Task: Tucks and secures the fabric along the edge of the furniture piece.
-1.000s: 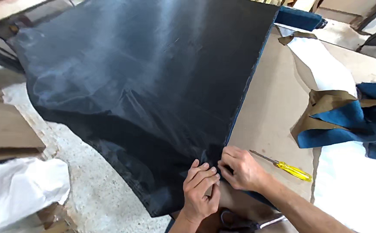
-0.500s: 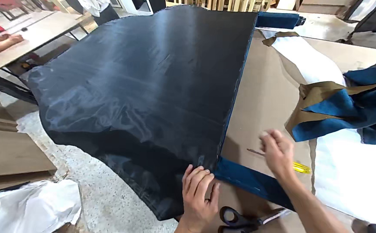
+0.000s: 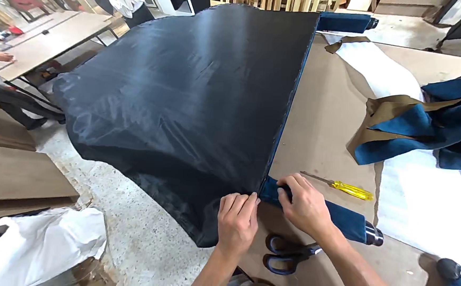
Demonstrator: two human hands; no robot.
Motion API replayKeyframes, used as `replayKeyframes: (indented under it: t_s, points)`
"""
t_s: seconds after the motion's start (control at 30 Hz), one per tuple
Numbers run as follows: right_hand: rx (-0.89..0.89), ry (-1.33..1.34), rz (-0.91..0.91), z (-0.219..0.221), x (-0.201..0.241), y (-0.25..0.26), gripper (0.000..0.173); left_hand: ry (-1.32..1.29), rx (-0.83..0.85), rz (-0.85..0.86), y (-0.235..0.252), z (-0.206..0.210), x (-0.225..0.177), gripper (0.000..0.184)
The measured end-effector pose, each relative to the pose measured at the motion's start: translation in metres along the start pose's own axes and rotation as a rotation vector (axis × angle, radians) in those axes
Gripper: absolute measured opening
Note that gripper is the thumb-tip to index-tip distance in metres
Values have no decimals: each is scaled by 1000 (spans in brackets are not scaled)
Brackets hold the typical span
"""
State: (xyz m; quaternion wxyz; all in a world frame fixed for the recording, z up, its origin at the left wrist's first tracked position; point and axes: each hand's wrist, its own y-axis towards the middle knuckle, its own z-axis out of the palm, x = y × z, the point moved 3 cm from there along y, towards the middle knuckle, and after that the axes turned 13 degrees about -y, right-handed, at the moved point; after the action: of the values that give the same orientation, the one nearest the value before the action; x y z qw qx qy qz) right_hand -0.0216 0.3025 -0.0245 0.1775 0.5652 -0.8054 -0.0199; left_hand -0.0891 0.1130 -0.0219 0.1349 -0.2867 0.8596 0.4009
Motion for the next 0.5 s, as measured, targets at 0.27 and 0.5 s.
replayKeyframes:
  t_s: [0.27, 0.5]
  points:
    - [-61, -75, 16, 1, 5, -4, 22, 20, 91, 24, 9, 3, -14, 16]
    - [-56, 1, -71, -5, 10, 8, 35, -13, 84, 30, 9, 2, -7, 16]
